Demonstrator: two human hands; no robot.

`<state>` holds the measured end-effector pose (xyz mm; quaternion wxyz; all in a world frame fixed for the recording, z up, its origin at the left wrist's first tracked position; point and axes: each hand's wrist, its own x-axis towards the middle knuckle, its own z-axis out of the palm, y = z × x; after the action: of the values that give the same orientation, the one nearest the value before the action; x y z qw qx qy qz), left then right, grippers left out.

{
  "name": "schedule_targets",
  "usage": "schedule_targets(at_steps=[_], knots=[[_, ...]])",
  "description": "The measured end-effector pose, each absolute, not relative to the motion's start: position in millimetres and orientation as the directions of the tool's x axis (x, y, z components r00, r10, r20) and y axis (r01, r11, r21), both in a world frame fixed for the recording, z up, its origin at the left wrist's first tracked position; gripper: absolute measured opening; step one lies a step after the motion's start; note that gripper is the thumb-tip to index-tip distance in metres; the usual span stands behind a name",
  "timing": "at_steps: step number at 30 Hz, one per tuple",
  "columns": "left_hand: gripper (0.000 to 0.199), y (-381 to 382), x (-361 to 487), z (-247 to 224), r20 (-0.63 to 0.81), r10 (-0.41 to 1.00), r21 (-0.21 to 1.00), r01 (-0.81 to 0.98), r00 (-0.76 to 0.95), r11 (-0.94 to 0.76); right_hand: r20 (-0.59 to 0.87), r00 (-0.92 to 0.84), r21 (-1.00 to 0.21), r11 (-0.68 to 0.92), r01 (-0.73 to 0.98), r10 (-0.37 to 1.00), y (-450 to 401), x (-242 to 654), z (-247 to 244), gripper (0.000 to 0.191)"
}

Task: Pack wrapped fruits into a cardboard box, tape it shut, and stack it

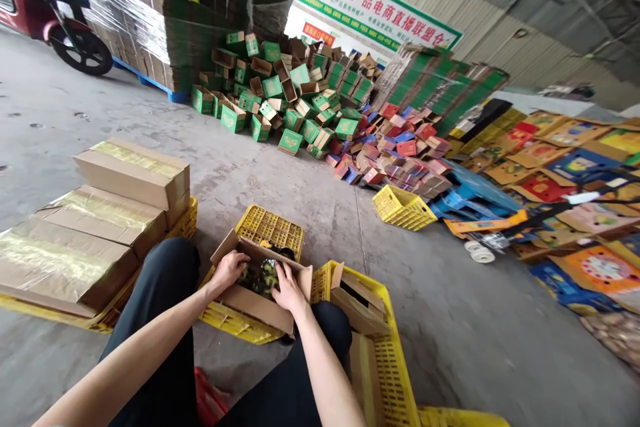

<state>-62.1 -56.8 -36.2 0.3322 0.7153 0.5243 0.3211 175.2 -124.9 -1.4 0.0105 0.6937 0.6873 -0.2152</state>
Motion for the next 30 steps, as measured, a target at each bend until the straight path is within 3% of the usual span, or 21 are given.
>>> schedule_targets(at_steps=[4,9,12,15,18,20,22,25,27,30], knots=[[0.044,-52,-62,-41,0.107,0.967,0.866,0.457,0.229,-0.204,-0.256,-0.092,-0.22,0.035,0.975,0.962,-113,193,-2,0.092],[0.071,-52,-61,-32,-0.012,0.989,0.949,0.314,0.145,-0.035,0.047,-0.165,-0.242,0.172,0.955,0.985,-109,200,-9,0.08],[0.076,-53,-63,-17,-0.091,0.98,0.99,0.124,0.179,0.069,0.252,-0.096,-0.372,0.188,0.909,0.963,-111,197,-2,0.054],[0.081,-56,-65,1,-0.087,0.956,0.996,-0.011,0.282,0.094,0.261,-0.014,-0.632,0.182,0.753,0.965,-123,187,6,0.037],[0.081,-62,-63,15,-0.028,0.891,0.997,-0.055,0.453,0.059,0.103,0.019,-0.873,0.081,0.48,0.995,-141,167,7,0.056],[0.081,-63,-59,19,0.002,0.826,0.997,-0.066,0.563,0.042,0.032,0.023,-0.932,0.021,0.361,0.999,-147,151,7,0.07],[0.076,-59,-57,18,0.001,0.798,0.999,-0.031,0.603,0.023,-0.007,0.03,-0.937,-0.017,0.35,1.0,-145,143,8,0.071],[0.049,-45,-61,6,-0.118,0.871,0.972,0.236,0.477,0.002,0.011,0.101,-0.865,-0.042,0.501,0.995,-132,152,10,0.061],[0.041,-38,-65,-6,-0.179,0.911,0.911,0.412,0.371,0.011,0.122,0.165,-0.742,-0.02,0.67,0.979,-125,168,8,0.059],[0.036,-34,-66,-26,-0.181,0.906,0.882,0.47,0.383,-0.022,0.25,0.141,-0.548,0.02,0.836,0.958,-121,184,-1,0.052]])
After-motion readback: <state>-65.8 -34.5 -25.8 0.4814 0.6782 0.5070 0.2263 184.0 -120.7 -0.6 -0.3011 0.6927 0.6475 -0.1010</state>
